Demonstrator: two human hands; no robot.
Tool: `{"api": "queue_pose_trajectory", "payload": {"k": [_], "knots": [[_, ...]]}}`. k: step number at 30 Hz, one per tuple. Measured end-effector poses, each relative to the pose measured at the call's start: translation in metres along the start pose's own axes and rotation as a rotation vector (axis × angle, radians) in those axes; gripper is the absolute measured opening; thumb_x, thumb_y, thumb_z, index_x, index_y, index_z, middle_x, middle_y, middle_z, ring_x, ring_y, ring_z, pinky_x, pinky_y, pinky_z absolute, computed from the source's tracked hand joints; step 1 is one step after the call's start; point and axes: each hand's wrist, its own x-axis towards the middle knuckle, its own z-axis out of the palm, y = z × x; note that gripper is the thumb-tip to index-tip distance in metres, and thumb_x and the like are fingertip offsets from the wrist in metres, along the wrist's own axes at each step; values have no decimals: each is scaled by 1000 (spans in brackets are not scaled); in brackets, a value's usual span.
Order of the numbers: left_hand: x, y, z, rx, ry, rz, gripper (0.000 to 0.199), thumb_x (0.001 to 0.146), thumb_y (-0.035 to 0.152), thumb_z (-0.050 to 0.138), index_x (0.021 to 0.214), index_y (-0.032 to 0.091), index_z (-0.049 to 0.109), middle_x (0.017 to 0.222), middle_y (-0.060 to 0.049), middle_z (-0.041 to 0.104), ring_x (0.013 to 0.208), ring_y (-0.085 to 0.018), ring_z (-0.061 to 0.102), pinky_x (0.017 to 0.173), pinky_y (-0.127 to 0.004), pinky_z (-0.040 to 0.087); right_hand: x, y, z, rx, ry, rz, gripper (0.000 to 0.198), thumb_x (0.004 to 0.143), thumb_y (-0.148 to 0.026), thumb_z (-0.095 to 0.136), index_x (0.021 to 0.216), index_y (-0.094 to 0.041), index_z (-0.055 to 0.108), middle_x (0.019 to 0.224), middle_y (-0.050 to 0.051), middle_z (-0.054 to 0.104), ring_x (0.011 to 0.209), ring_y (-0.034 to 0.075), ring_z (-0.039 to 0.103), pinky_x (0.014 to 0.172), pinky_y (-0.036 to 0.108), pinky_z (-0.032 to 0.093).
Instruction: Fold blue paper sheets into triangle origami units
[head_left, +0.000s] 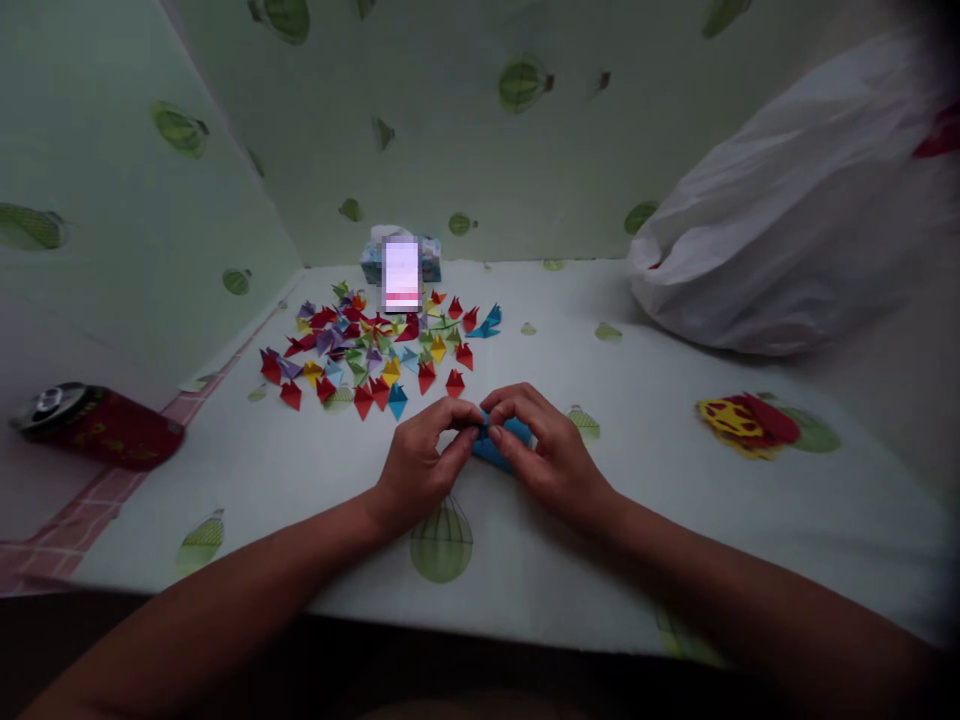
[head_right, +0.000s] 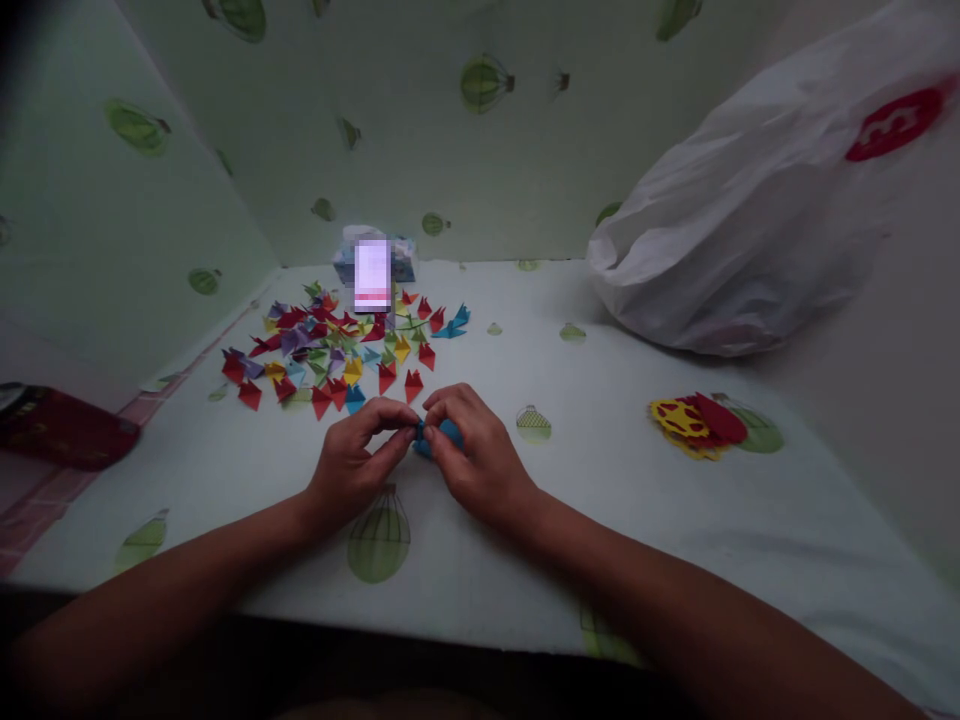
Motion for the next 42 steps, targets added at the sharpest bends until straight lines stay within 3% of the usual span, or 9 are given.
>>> {"api": "queue_pose_trajectory", "payload": {"k": [6,11,26,34,38,42], "knots": [[1,2,0,83,20,91,10,92,11,60,98,19,63,89,-3,71,82,-14,69,76,-27,56,-1,1,4,391,-14,419,11,88,-30,62,84,-20,62,96,5,67,92,20,62,85,36,49],[3,2,-1,166,17,218,13,94,10,57,102,20,62,92,-4,73,84,-15,70,76,-27,57,-2,-1,7,651,10,570,15,83,-34,69,84,-19,67,90,5,70,86,18,62,83,34,49],[4,0,-1,207,21,292,16,94,8,55,102,21,61,89,-3,73,84,-15,70,76,-27,57,-2,-2,9,762,23,631,16,81,-33,75,81,-18,68,83,2,68,78,16,60,81,33,49],[3,-1,0,189,12,324,16,94,8,56,104,20,61,90,-3,72,84,-15,70,77,-27,58,-2,-2,9,766,32,647,14,79,-32,75,80,-19,69,86,3,69,84,17,59,85,32,46],[0,-1,1,139,25,231,18,92,8,60,106,19,60,94,-4,73,87,-15,71,79,-26,59,-3,-3,7,693,18,577,13,81,-31,71,80,-19,66,91,3,66,89,17,58,85,31,43],[-2,-1,2,31,82,71,22,89,8,64,106,21,59,93,-1,71,85,-13,72,79,-24,59,-2,-1,3,448,17,454,17,89,-36,62,88,-19,66,96,5,64,94,19,57,87,35,43]]}}
